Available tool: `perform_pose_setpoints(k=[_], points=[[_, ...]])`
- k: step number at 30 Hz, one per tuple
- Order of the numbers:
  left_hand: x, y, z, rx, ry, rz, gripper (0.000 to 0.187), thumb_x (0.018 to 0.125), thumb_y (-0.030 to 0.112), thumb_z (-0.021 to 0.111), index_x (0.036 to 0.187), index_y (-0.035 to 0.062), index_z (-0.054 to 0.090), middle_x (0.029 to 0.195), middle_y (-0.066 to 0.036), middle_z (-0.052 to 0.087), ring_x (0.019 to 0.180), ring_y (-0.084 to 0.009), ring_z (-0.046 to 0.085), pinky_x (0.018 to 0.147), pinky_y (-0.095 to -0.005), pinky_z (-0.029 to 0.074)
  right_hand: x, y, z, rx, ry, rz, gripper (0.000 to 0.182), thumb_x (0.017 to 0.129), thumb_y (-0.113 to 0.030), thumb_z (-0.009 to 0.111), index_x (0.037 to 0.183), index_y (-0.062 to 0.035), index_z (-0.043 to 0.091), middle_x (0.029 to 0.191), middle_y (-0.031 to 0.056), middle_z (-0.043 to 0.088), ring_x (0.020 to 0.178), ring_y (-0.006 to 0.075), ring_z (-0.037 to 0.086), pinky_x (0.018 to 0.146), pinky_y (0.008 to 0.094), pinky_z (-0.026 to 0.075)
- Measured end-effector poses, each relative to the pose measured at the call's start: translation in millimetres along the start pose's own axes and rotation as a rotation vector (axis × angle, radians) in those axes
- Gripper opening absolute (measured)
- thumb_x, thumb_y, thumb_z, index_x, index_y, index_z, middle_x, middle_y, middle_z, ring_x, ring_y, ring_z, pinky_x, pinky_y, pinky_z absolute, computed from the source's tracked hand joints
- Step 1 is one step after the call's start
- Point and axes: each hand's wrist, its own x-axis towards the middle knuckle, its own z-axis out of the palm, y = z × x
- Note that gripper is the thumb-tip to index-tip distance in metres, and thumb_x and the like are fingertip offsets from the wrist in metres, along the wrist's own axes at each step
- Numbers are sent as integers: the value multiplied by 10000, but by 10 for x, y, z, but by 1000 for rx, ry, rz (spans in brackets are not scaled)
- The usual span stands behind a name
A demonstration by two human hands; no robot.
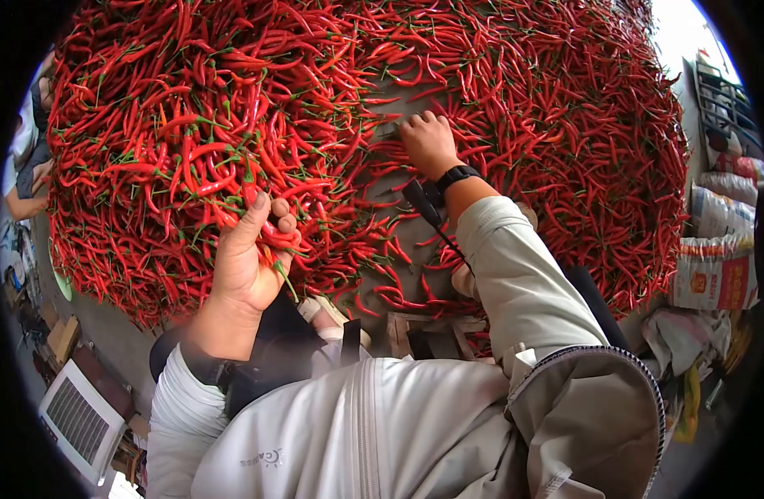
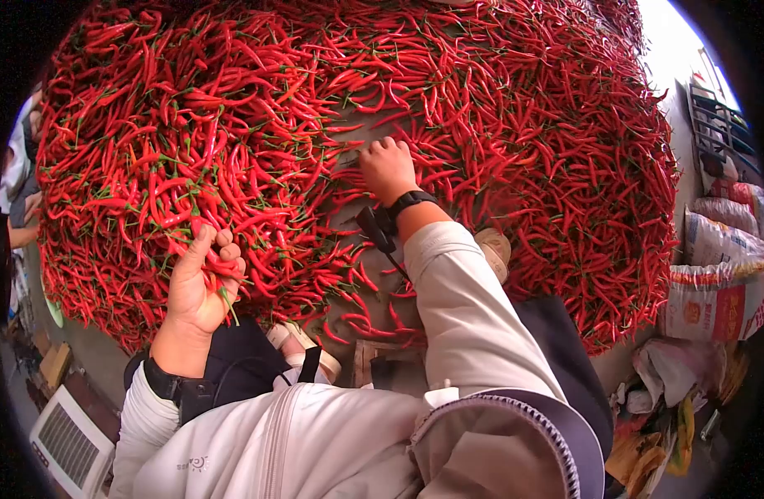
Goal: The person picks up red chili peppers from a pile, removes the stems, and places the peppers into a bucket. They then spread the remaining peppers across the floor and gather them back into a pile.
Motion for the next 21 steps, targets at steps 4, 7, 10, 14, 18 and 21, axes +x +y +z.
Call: perform_pose_setpoints(k=[4, 7, 10, 14, 18, 21], points=[[-2, -22, 3, 57, 1, 9, 113, 827, 124, 619, 842, 114, 508, 711, 32, 427, 608, -65, 396, 576, -224, 359, -142, 14, -88, 359, 255, 99, 150, 767, -246, 573, 848, -154, 660, 787, 42, 582, 830, 242, 545, 705, 366, 451], [-6, -66, -34, 179, 26, 51, 115, 818, 111, 627, 877, 115, 528, 696, 39, 430, 606, -66, 412, 585, -227, 368, -267, -351, -491, 1210, 162, 208, 244, 763, -129, 670, 984, -31, 634, 806, 72, 643, 722, 132, 596, 637, 271, 474], [9, -76, -129, 217, -43, 33, 167, 812, 107, 632, 957, 93, 551, 753, 31, 499, 647, -75, 467, 619, -241, 408, -430, -816, -1294, 1876, -3, 21, 285, 759, -77, 681, 1007, -15, 557, 782, 6, 577, 732, 66, 559, 626, 219, 459], [-88, -52, 99, 246, -31, 20, 312, 786, 119, 661, 1065, 42, 546, 958, -43, 595, 833, -135, 567, 742, -275, 463, -559, -1036, -1597, 1808, 15, -138, 305, 720, -88, 722, 967, -22, 556, 773, 48, 605, 721, 85, 585, 641, 239, 482], [-72, -85, 106, 198, -64, 19, 268, 807, 139, 637, 1049, 57, 555, 988, -46, 603, 895, -155, 576, 759, -281, 472, -538, -843, -1619, 1707, 18, -313, 324, 719, -108, 726, 1003, -16, 600, 813, 79, 639, 745, 113, 607, 667, 257, 495], [46, -24, -118, 32, -297, -39, 174, 845, 164, 587, 988, 65, 570, 996, -49, 604, 944, -168, 570, 788, -304, 487, -338, -269, -1314, 1331, 243, -9, 365, 717, -288, 711, 956, -26, 624, 865, 120, 633, 778, 232, 624, 679, 327, 493]])
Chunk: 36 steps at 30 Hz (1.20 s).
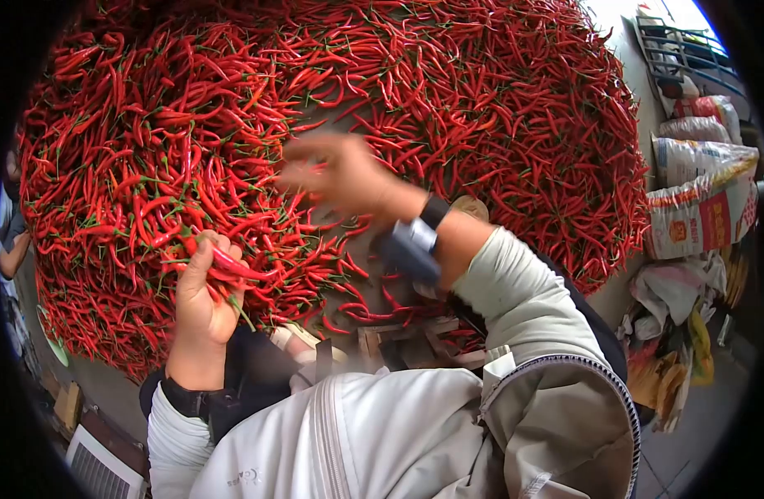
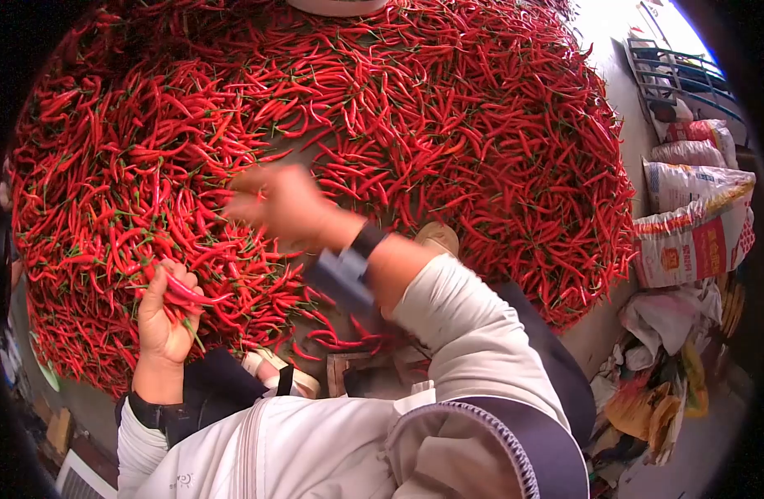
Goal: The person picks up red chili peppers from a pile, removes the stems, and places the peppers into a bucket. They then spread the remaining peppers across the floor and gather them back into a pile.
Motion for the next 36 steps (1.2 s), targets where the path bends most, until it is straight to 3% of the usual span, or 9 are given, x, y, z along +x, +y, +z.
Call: perform_pose_setpoints(k=[1, 3, 6, 9, 19, 26, 30, 33, 36], points=[[-6, 14, 56, -19, 87, 31, 161, 848, 174, 582, 970, 70, 567, 1002, -52, 600, 963, -179, 568, 803, -327, 485, 131, 377, -245, -224, 234, -150, 360, 710, -283, 708, 961, -38, 624, 890, 129, 633, 790, 274, 618, 692, 353, 496], [-17, 13, 332, -40, 269, 89, 132, 855, 164, 561, 961, 88, 544, 965, -46, 599, 966, -201, 575, 821, -366, 480, 218, 928, -884, -725, 548, 148, 411, 699, -273, 686, 1040, -65, 591, 956, 149, 621, 872, 306, 599, 766, 375, 485], [-28, 17, 237, -123, 185, 41, 131, 855, 139, 546, 982, 115, 527, 911, -30, 594, 877, -178, 586, 798, -358, 479, -25, 1264, -1432, -782, 453, 965, 709, 633, -360, 709, 1244, -139, 425, 1202, 119, 507, 1108, 339, 474, 886, 460, 420], [26, -8, 159, -113, 65, 65, 141, 869, 104, 505, 1007, 112, 530, 851, -13, 558, 722, -106, 538, 702, -312, 472, -248, 1214, -1176, -919, 151, 779, 789, 599, -370, 731, 1286, -262, 358, 1367, 99, 295, 1223, 422, 288, 889, 560, 379], [16, -12, 274, -67, 118, 113, 91, 887, 114, 495, 977, 111, 480, 747, 4, 475, 607, -77, 446, 625, -271, 439, -746, 1003, -1385, -1228, -745, 133, 381, 664, -223, 658, 1041, -234, 602, 1330, 75, 350, 1125, 293, 438, 777, 387, 499], [6, 0, 257, -42, 123, 109, 83, 884, 106, 497, 967, 108, 497, 744, 9, 471, 611, -78, 447, 628, -266, 433, -720, 884, -2250, -1683, -385, 413, 310, 751, -150, 579, 1059, -113, 580, 1244, 73, 430, 1118, 259, 441, 800, 354, 496], [0, -2, 275, -26, 155, 107, 84, 882, 106, 500, 966, 109, 493, 740, 11, 469, 610, -77, 443, 628, -262, 428, -540, 602, -2590, -1835, 49, 593, 390, 689, -142, 634, 1073, -123, 571, 1264, 43, 404, 1168, 267, 385, 948, 533, 336], [14, -20, 278, -13, 147, 106, 90, 883, 106, 499, 973, 109, 489, 737, 10, 468, 608, -77, 441, 625, -262, 426, -337, 560, -2333, -1804, 216, 317, 387, 698, -157, 607, 1083, -163, 576, 1270, 48, 407, 1185, 270, 369, 937, 508, 315], [27, -32, 262, -1, 162, 105, 101, 885, 109, 496, 986, 110, 487, 735, 8, 466, 606, -79, 439, 625, -263, 426, 14, 822, -1526, -1600, 25, -146, 277, 652, -134, 572, 928, -146, 597, 967, 41, 524, 926, 223, 484, 686, 401, 370]])
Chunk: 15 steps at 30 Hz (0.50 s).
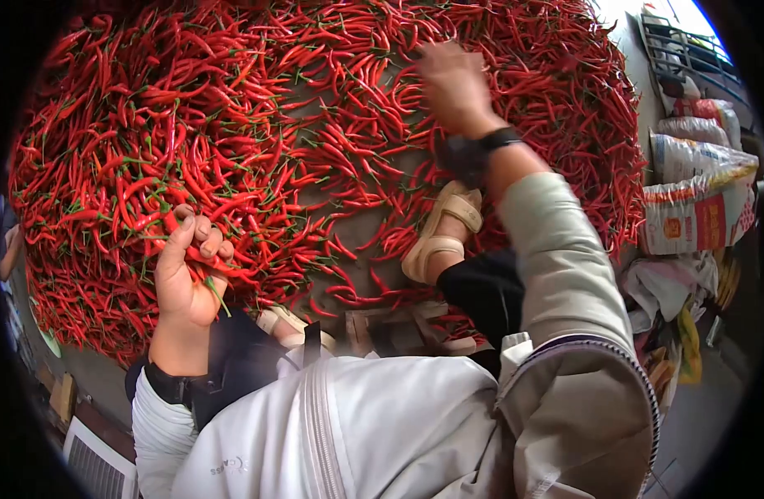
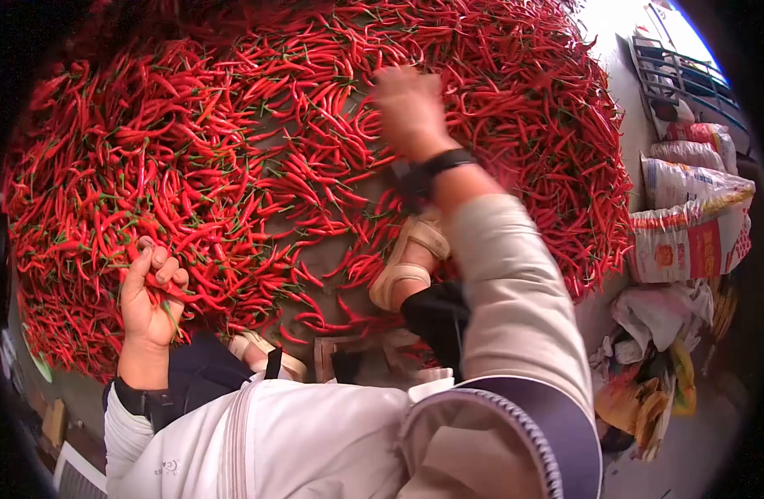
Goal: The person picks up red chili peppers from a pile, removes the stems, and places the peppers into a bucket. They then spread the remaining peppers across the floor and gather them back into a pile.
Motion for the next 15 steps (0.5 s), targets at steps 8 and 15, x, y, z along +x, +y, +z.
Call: perform_pose_setpoints(k=[8, 15], points=[[30, -20, -40, 40, -3, 8, 122, 883, 123, 503, 1004, 122, 491, 741, 5, 474, 610, -83, 447, 623, -267, 426, 342, -1519, 438, 390, -298, 30, 364, 834, -260, 451, 1177, -153, 510, 1169, 26, 533, 1224, 289, 361, 988, 642, 169], [18, 0, -72, 15, 14, 2, 113, 877, 122, 515, 989, 126, 508, 741, 11, 480, 612, -80, 449, 625, -262, 423, 151, -286, 262, -101, -544, 224, 581, 674, -502, 609, 1166, -197, 556, 1252, 57, 478, 1292, 347, 235, 1009, 629, 87]])
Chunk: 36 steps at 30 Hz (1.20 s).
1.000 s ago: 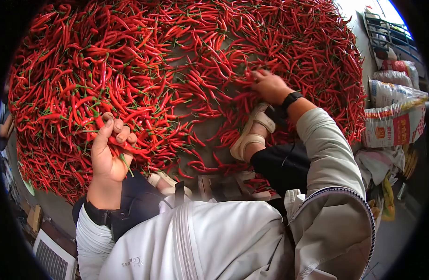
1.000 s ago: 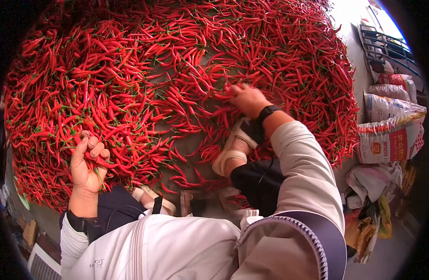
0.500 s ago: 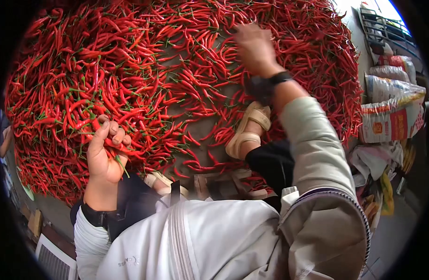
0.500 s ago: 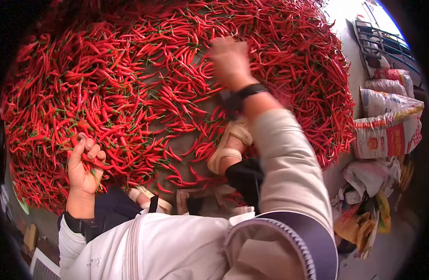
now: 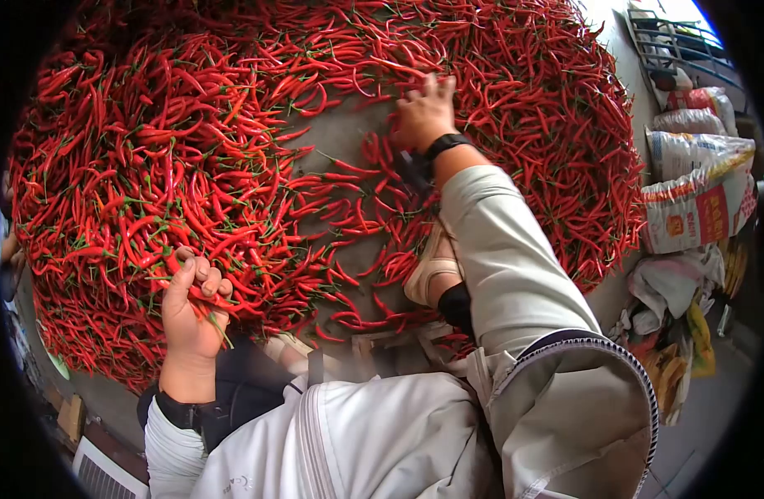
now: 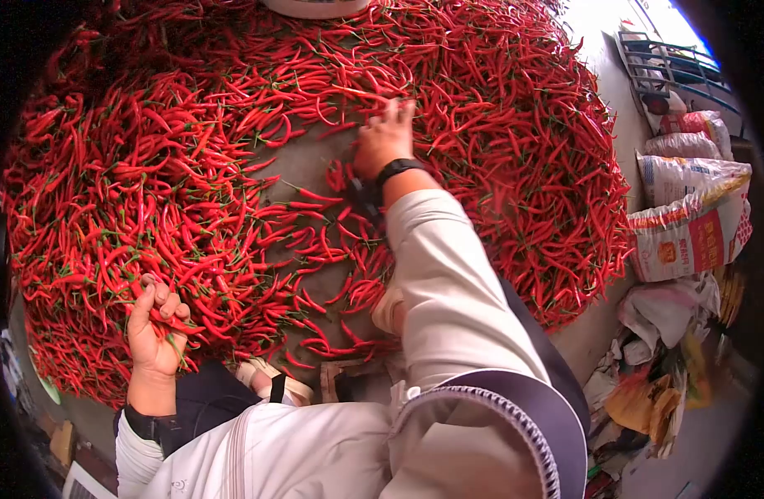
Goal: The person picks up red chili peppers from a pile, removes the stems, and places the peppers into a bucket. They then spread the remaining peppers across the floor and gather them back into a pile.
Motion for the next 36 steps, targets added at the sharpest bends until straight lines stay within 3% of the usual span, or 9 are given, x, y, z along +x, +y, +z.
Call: perform_pose_setpoints(k=[2, 10, 14, 16, 17, 19, 25, 27, 36], points=[[-23, 13, 9, -10, 1, 10, 116, 876, 121, 516, 991, 126, 506, 741, 12, 479, 611, -80, 447, 625, -262, 421, -52, 380, -103, 8, -134, 93, 622, 637, -584, 622, 1126, -201, 593, 1271, 70, 461, 1294, 346, 232, 1004, 636, 74], [-89, 21, 47, -16, -15, 26, 121, 870, 114, 525, 988, 128, 504, 735, 11, 479, 606, -81, 439, 621, -260, 411, -427, 1250, -279, -88, -64, 304, 362, 792, -253, 525, 1139, -166, 579, 1368, 84, 337, 1312, 333, 193, 1018, 614, 93], [-94, 11, 42, -15, -75, 23, 124, 869, 115, 527, 991, 125, 503, 736, 11, 480, 608, -84, 444, 631, -265, 413, -829, 330, -143, -151, 240, -339, 341, 743, -263, 527, 1054, -138, 592, 1161, 70, 501, 1123, 292, 388, 880, 558, 313], [-115, 24, 63, -13, -85, 23, 130, 869, 117, 527, 997, 119, 502, 739, 7, 481, 615, -88, 453, 644, -267, 415, -1254, -297, -30, 110, 361, -759, 316, 740, -280, 533, 1029, -187, 617, 1175, 64, 506, 1170, 277, 373, 884, 569, 315], [-117, 29, 73, -10, -82, 23, 130, 869, 117, 527, 997, 119, 502, 739, 7, 481, 615, -88, 453, 644, -267, 415, -1404, -574, 87, 152, 180, -989, 333, 728, -301, 549, 1040, -205, 616, 1187, 61, 503, 1200, 273, 354, 912, 606, 286], [-127, 31, 74, -15, -84, 39, 133, 870, 113, 526, 1000, 112, 501, 743, 2, 482, 623, -91, 462, 646, -270, 419, -1722, -1101, 504, 405, 273, -1123, 290, 725, -281, 541, 975, -157, 620, 1154, 62, 515, 1183, 277, 372, 935, 633, 270], [-109, 43, -7, -16, -58, 30, 143, 867, 105, 528, 1008, 114, 501, 747, -1, 489, 620, -94, 465, 637, -271, 426, -1553, -911, 844, 220, 174, -991, 164, 715, -262, 540, 825, -167, 617, 941, 26, 550, 1099, 251, 440, 967, 634, 251], [-107, 32, -8, -24, -53, 31, 144, 866, 103, 529, 1007, 115, 502, 746, -1, 491, 617, -94, 465, 632, -269, 427, -1355, -601, 832, -38, 349, -868, 131, 733, -241, 523, 797, -178, 617, 872, 11, 544, 1061, 241, 463, 965, 620, 264], [-102, 64, -25, -12, -51, 43, 141, 865, 102, 530, 1002, 119, 501, 742, 2, 490, 618, -93, 469, 627, -266, 427, -660, 613, 348, -274, 80, -315, 253, 727, -238, 534, 920, -164, 682, 1176, 24, 497, 1244, 279, 318, 1017, 615, 145]])
